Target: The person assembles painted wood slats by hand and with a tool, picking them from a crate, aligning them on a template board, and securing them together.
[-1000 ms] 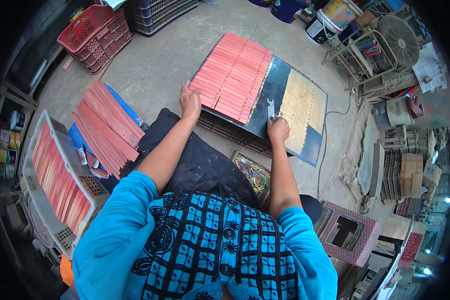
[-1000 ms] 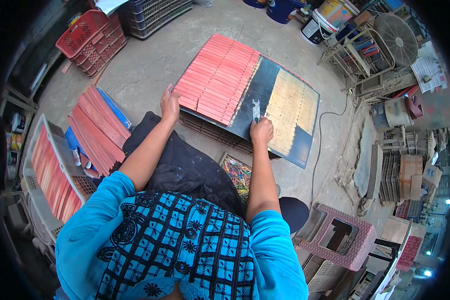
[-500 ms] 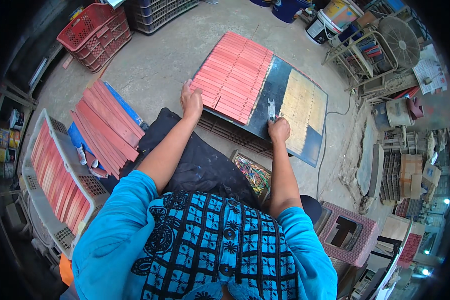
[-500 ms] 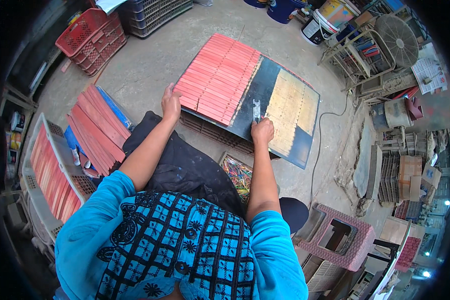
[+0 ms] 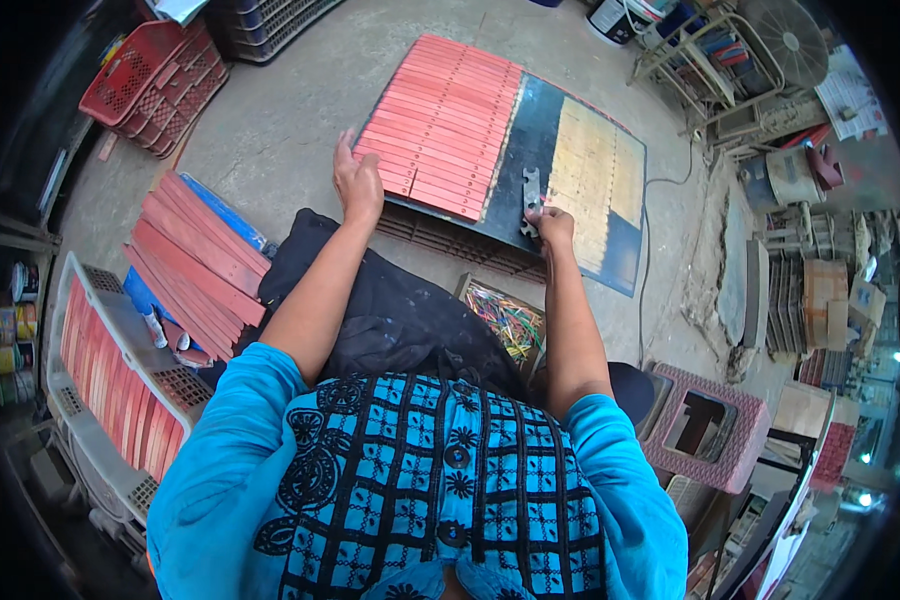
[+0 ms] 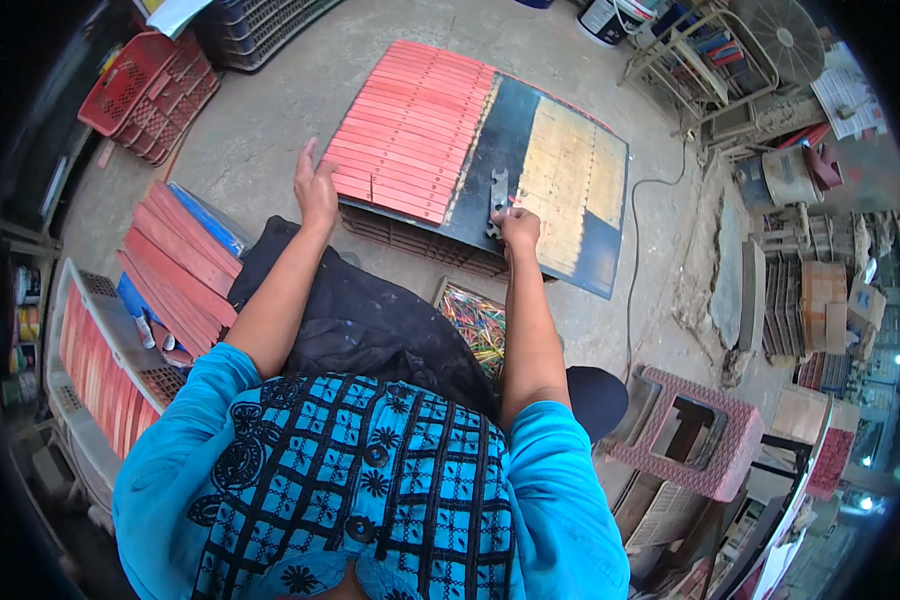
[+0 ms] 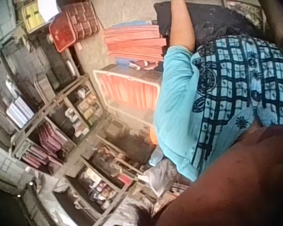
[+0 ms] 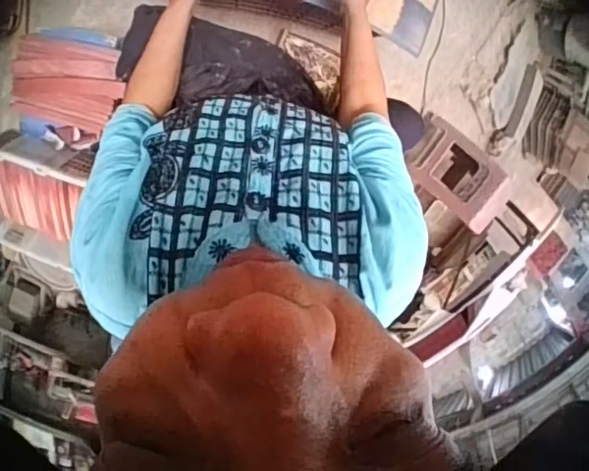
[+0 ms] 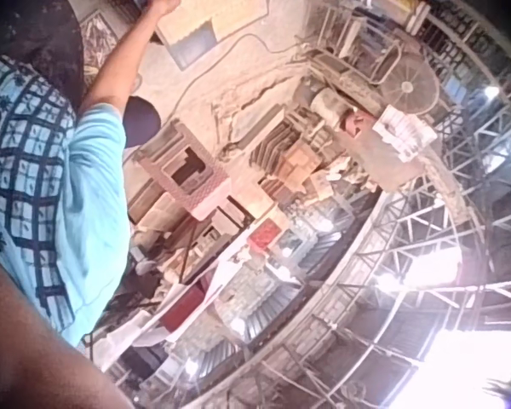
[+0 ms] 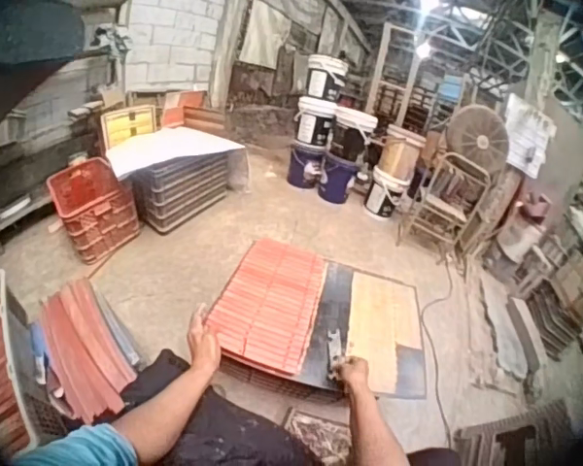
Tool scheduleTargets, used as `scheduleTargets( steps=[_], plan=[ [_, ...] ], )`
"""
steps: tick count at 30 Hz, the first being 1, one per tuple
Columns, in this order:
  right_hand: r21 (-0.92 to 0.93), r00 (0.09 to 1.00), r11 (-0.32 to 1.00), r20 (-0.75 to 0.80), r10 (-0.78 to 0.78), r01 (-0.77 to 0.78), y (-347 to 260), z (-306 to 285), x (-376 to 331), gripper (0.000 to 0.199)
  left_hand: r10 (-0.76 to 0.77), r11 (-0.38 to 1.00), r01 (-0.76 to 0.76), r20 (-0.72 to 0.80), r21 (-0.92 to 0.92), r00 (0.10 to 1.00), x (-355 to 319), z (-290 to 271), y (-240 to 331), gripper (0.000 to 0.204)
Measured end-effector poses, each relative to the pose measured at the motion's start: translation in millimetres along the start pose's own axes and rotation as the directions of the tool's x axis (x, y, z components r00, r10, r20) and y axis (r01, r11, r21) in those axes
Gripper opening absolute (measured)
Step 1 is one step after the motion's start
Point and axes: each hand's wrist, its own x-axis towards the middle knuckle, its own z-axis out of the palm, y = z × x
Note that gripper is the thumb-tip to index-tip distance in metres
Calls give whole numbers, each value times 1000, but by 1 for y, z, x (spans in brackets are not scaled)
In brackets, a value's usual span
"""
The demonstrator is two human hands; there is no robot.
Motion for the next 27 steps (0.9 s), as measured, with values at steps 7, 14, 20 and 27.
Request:
scheduleTargets(
  steps=[7,14,20,27],
  plan=[
    [499,955,845,293,42,-190,-20,-4,-58,13,9,995,-7,24,-101,1000,1,5,5,52],
    [535,943,843,306,-129,-59,-53,32,-79,16,66,989,-62,26,-132,998,0,12,10,52],
    [158,930,955,235,-283,250,-70,83,-71,14,73,987,-75,-15,-146,997,0,4,18,49],
    [-108,938,934,111,-330,341,-79,86,-71,14,98,983,-94,17,-156,995,-5,3,26,50]
  ],
)
